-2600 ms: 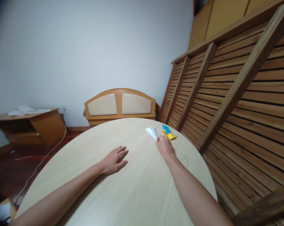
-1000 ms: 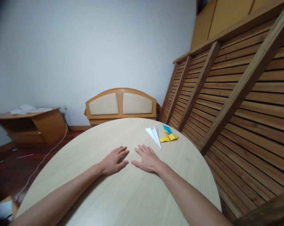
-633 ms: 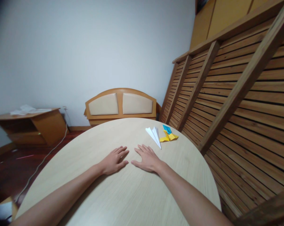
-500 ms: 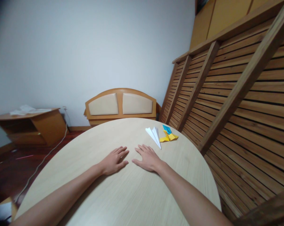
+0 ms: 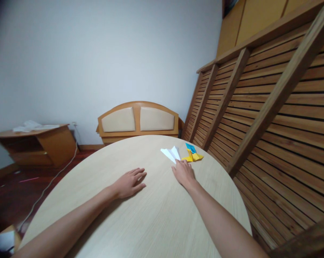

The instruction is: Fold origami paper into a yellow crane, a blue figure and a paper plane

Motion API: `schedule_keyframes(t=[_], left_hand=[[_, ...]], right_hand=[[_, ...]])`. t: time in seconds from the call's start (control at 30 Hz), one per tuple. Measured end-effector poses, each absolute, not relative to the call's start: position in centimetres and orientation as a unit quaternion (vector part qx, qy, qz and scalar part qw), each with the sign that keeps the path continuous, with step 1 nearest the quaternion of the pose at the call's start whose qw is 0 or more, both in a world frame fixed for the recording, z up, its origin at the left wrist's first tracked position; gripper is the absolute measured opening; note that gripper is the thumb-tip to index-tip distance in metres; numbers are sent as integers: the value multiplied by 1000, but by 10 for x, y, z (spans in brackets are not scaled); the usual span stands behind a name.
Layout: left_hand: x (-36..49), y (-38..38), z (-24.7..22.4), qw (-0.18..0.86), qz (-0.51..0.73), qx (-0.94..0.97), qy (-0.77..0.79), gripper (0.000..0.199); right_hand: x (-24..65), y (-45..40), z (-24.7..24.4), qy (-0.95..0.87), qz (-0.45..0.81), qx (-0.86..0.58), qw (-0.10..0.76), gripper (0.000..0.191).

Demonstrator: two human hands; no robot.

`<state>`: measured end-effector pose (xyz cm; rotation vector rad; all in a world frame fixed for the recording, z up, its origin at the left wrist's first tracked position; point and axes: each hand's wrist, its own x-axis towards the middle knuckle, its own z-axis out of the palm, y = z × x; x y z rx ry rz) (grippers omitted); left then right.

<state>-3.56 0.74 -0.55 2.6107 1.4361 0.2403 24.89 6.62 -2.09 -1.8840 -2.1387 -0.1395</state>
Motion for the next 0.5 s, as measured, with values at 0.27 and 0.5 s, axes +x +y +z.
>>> schedule_keyframes(t=[0.27,0.5], left_hand=[[-73,-5,68,184,177,830,496,54],[-185,-86,97,-7,539,621,569,41]], right_hand=[[244,64,-17,-783,-32,-599,165,29],[248,82,-23,-762,-46,-628,151,30]])
